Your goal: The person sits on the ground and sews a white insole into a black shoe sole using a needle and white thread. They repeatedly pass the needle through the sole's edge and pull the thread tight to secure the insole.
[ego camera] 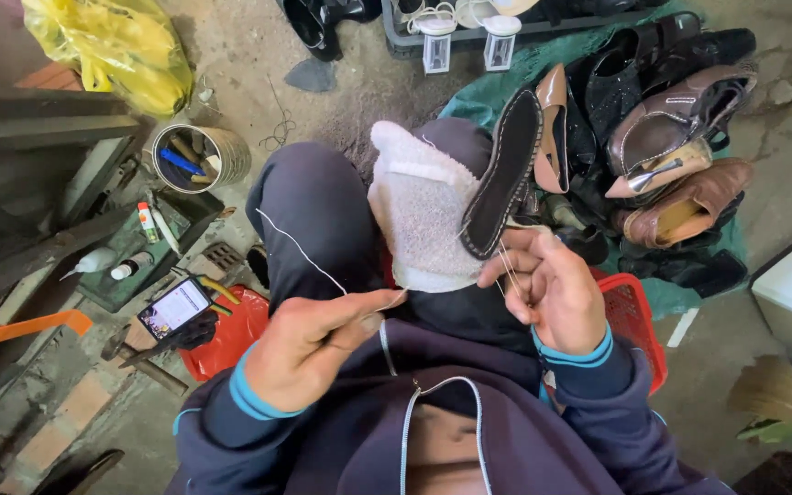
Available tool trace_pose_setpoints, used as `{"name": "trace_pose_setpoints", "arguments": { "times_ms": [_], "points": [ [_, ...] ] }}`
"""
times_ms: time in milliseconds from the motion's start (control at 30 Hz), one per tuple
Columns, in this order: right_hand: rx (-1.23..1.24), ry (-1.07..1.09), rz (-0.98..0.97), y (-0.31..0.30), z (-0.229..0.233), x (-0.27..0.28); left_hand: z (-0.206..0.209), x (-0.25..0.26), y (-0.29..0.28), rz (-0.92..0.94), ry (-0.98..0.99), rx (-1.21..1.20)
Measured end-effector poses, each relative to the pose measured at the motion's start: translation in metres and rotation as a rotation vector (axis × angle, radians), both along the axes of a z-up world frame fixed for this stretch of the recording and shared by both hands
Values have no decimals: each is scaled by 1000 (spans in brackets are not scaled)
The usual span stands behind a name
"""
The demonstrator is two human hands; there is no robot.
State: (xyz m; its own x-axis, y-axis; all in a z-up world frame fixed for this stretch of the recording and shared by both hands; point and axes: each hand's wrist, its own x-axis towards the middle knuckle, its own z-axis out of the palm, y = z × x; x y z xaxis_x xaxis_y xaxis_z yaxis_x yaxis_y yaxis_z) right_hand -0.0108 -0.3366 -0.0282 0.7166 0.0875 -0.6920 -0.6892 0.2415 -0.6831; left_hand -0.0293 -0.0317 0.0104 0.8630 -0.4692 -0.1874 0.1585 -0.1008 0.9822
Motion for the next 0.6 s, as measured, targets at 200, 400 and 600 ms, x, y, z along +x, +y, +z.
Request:
{"name": "trace_pose_setpoints", "arguments": {
  "times_ms": [200, 400, 600],
  "points": [
    [-261, 3, 50, 31, 18, 11, -18, -25, 35, 149, 265, 54],
    [-210, -186, -73, 35, -15, 7, -39, -26, 40, 371, 141, 291],
    [-122, -314, -119, 36, -31, -26, -31, -12, -5, 441, 155, 130]
  ]
}}
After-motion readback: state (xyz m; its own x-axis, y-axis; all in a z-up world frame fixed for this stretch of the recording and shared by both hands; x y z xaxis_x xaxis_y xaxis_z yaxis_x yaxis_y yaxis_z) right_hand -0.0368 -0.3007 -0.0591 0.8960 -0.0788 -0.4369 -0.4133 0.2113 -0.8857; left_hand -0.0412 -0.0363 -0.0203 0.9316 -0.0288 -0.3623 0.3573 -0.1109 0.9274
